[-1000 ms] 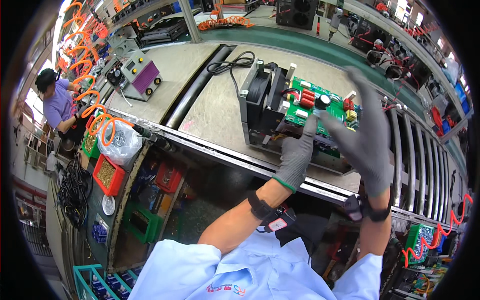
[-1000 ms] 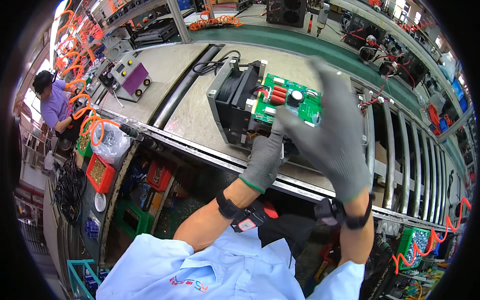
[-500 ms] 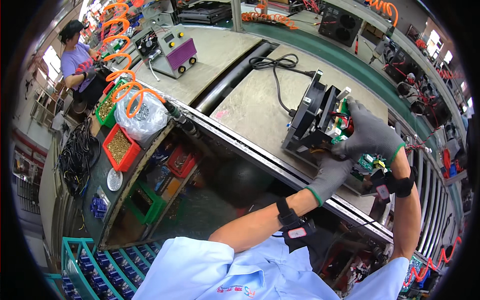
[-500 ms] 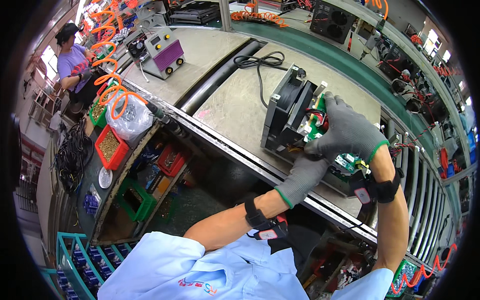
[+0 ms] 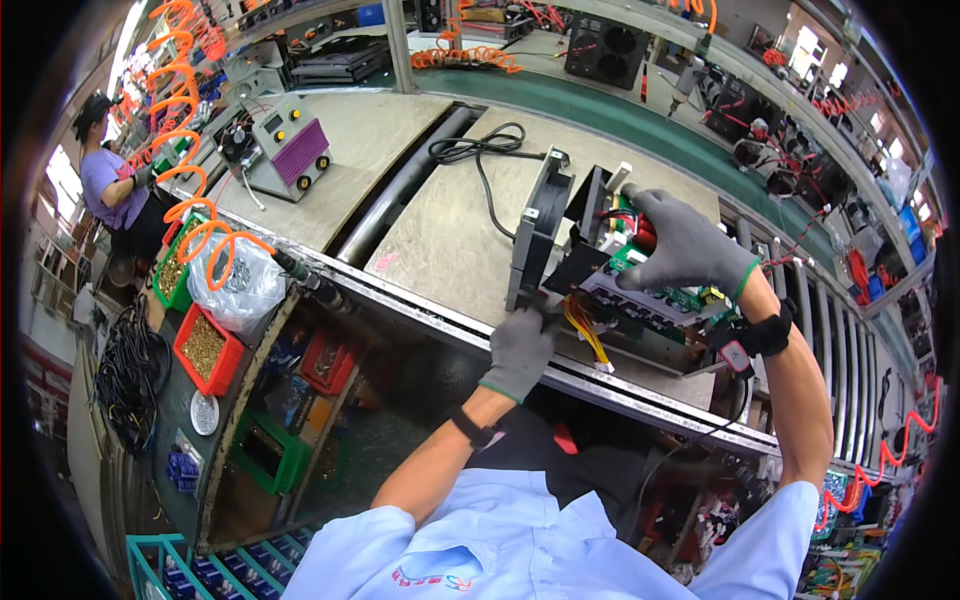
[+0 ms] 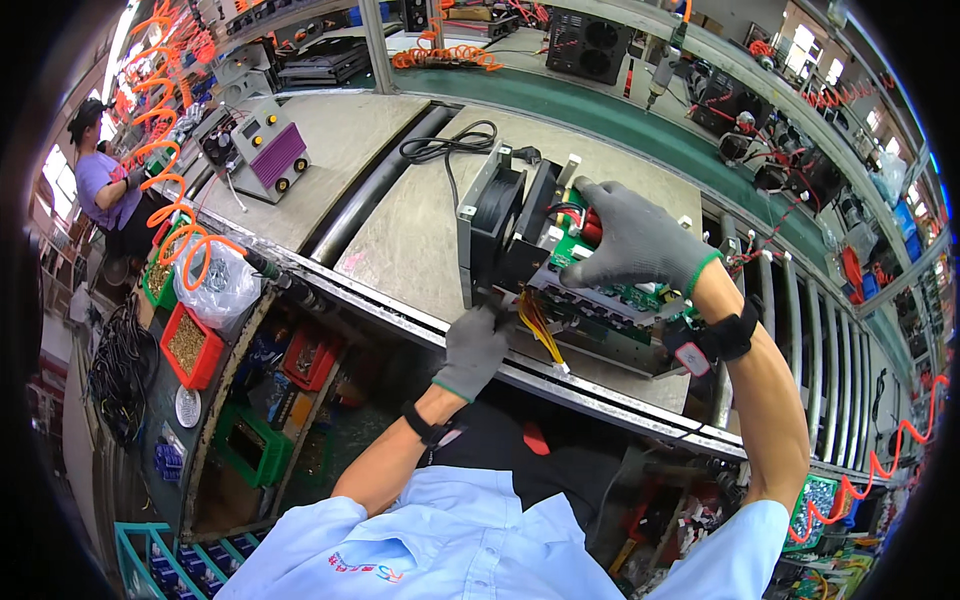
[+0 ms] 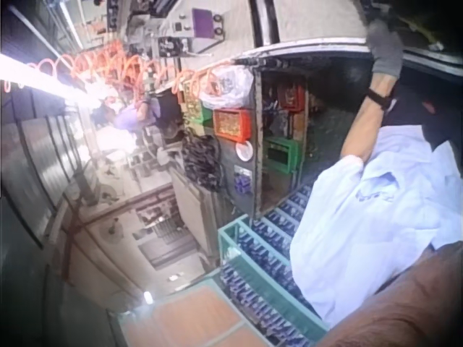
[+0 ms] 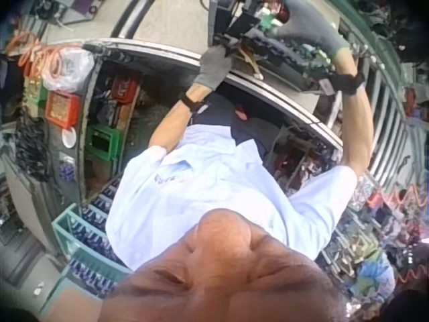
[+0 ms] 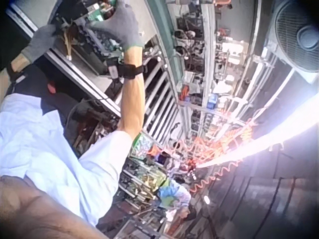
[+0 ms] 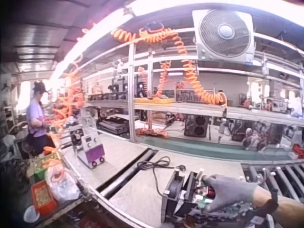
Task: Assembling electronic components and wiring into a metal chassis using a pneumatic screwdriver.
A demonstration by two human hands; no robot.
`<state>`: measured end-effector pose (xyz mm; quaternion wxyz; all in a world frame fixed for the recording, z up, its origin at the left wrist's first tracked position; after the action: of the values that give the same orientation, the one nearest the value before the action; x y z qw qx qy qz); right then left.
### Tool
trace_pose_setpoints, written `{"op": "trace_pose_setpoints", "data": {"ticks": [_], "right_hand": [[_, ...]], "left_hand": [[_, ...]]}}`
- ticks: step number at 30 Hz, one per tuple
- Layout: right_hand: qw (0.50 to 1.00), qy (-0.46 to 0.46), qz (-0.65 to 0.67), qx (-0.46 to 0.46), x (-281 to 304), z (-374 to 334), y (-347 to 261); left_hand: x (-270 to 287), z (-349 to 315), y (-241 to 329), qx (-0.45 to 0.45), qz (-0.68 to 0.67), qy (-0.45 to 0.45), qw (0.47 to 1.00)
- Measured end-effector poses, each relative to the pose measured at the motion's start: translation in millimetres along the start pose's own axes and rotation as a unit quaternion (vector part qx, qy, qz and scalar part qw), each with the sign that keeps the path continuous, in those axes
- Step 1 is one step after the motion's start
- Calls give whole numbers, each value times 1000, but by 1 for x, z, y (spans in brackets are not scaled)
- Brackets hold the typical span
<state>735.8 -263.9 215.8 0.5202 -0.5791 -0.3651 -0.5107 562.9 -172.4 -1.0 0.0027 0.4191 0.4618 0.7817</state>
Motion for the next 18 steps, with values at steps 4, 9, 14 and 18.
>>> {"op": "trace_pose_setpoints", "data": {"ticks": [4, 9, 14, 18], "right_hand": [[999, -7, -17, -28, 3, 1, -2], [999, -18, 25, -10, 0, 8, 11], [996, -43, 80, -3, -8, 20, 17], [996, 25, 80, 31, -11, 9, 7]], "left_hand": [[-8, 15, 0, -8, 61, 46, 997], [-26, 16, -15, -29, 51, 61, 996], [-32, 11, -13, -58, 32, 51, 997], [-23, 10, -10, -26, 37, 80, 996]]}}
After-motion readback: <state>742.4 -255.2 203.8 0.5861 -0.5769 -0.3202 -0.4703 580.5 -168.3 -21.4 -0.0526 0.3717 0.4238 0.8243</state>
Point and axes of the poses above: each hand's wrist, its own z-axis towards the middle knuckle, its own x-axis out of the back of the hand, y = z × x, the point moved 4 cm from there along z, towards the middle knuckle, and after that the axes turned 3 degrees about x, right-handed, at the moved point
